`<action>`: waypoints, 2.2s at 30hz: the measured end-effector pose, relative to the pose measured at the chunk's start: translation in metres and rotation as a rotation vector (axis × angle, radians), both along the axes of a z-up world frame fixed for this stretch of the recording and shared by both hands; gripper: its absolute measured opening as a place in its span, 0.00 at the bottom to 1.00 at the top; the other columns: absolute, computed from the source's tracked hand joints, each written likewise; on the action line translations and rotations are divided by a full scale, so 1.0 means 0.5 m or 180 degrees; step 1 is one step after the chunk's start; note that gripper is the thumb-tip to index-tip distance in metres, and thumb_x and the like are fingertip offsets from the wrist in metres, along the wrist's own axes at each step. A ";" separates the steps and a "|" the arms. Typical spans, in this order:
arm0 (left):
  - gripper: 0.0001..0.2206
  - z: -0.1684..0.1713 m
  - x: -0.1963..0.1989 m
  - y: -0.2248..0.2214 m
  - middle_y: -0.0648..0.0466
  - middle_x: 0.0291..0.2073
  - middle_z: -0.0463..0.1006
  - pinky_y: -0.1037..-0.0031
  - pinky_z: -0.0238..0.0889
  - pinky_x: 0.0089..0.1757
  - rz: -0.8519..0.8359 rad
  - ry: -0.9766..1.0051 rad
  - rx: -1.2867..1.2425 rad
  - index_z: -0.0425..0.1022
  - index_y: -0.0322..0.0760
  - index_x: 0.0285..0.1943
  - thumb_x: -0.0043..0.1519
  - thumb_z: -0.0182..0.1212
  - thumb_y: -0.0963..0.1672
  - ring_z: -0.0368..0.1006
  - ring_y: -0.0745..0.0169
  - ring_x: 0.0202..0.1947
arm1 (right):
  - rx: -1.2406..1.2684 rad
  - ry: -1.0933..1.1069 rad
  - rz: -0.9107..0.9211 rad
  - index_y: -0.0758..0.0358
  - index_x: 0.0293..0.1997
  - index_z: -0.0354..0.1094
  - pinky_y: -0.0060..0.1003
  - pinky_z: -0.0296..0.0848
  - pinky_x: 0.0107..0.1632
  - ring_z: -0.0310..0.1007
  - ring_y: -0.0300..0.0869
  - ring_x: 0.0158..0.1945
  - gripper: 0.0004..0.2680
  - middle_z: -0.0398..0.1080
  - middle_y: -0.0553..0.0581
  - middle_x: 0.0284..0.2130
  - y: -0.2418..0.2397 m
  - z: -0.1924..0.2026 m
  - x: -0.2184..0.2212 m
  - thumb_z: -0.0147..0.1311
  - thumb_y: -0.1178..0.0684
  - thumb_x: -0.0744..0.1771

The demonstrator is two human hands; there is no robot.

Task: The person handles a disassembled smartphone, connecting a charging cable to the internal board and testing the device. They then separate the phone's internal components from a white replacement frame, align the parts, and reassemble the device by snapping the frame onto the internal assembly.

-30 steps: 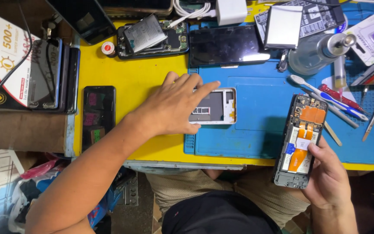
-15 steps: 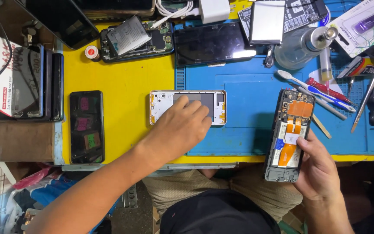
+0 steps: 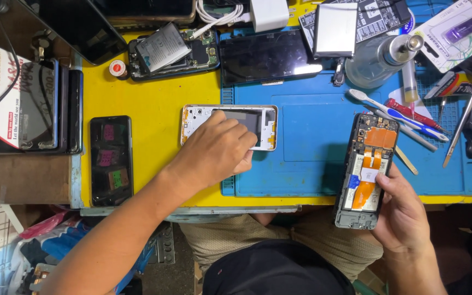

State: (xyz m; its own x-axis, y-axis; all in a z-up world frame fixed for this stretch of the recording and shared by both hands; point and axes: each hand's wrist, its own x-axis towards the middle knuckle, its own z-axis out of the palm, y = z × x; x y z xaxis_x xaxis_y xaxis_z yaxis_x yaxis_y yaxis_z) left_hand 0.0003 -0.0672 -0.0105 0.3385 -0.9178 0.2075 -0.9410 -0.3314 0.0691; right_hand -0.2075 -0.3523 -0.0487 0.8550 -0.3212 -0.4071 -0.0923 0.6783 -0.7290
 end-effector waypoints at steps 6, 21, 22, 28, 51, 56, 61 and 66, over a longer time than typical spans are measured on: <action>0.07 0.007 0.017 0.015 0.55 0.22 0.73 0.66 0.56 0.39 -0.0040 0.0722 -0.0424 0.73 0.39 0.35 0.55 0.70 0.40 0.68 0.53 0.24 | 0.0059 -0.0069 0.0063 0.67 0.67 0.63 0.41 0.81 0.48 0.80 0.46 0.47 0.18 0.76 0.61 0.51 -0.008 -0.012 -0.003 0.53 0.56 0.68; 0.08 0.009 0.000 0.040 0.53 0.27 0.74 0.64 0.58 0.37 0.0004 0.0636 -0.0673 0.73 0.38 0.45 0.63 0.69 0.40 0.67 0.54 0.25 | 0.0067 0.0802 0.0560 0.58 0.69 0.57 0.50 0.73 0.54 0.71 0.50 0.54 0.21 0.70 0.63 0.58 0.132 0.093 0.171 0.47 0.53 0.65; 0.04 0.011 0.001 0.040 0.52 0.25 0.77 0.66 0.62 0.39 0.0139 0.0799 -0.0636 0.73 0.40 0.45 0.65 0.62 0.43 0.72 0.56 0.28 | -0.0103 0.0562 0.0595 0.60 0.68 0.58 0.52 0.73 0.54 0.72 0.52 0.52 0.19 0.70 0.65 0.53 0.147 0.089 0.182 0.45 0.53 0.67; 0.05 0.003 0.001 0.059 0.52 0.28 0.82 0.68 0.65 0.43 0.0360 0.1143 -0.0767 0.73 0.42 0.49 0.69 0.56 0.45 0.78 0.56 0.34 | -0.0233 0.0300 0.0683 0.61 0.65 0.58 0.49 0.72 0.54 0.69 0.50 0.52 0.17 0.68 0.64 0.50 0.184 0.062 0.207 0.43 0.50 0.69; 0.09 -0.034 0.014 0.143 0.57 0.35 0.73 0.68 0.64 0.44 0.0543 0.0383 -0.0903 0.79 0.44 0.47 0.60 0.72 0.43 0.69 0.58 0.40 | -0.0476 0.0394 0.0826 0.60 0.64 0.59 0.51 0.69 0.54 0.68 0.53 0.53 0.16 0.64 0.61 0.45 0.187 0.100 0.207 0.43 0.50 0.69; 0.02 -0.009 0.007 0.142 0.58 0.35 0.75 0.71 0.64 0.41 0.0395 0.0073 -0.0690 0.77 0.42 0.42 0.64 0.64 0.40 0.72 0.60 0.39 | -0.0529 0.0410 0.0837 0.59 0.64 0.59 0.50 0.71 0.53 0.69 0.51 0.53 0.16 0.65 0.61 0.46 0.185 0.087 0.208 0.43 0.49 0.69; 0.03 -0.019 0.015 0.140 0.57 0.33 0.74 0.70 0.65 0.42 0.0222 0.0053 -0.0743 0.74 0.41 0.38 0.65 0.62 0.39 0.72 0.58 0.38 | -0.0541 0.0383 0.0809 0.60 0.64 0.60 0.48 0.73 0.52 0.70 0.50 0.52 0.16 0.66 0.61 0.45 0.179 0.076 0.206 0.44 0.49 0.69; 0.03 -0.022 0.014 0.146 0.57 0.32 0.75 0.70 0.64 0.40 0.0229 0.0029 -0.0732 0.74 0.41 0.39 0.65 0.60 0.39 0.72 0.59 0.38 | -0.0485 0.0387 0.0776 0.60 0.64 0.61 0.49 0.73 0.52 0.71 0.51 0.51 0.16 0.68 0.62 0.46 0.182 0.085 0.208 0.44 0.50 0.69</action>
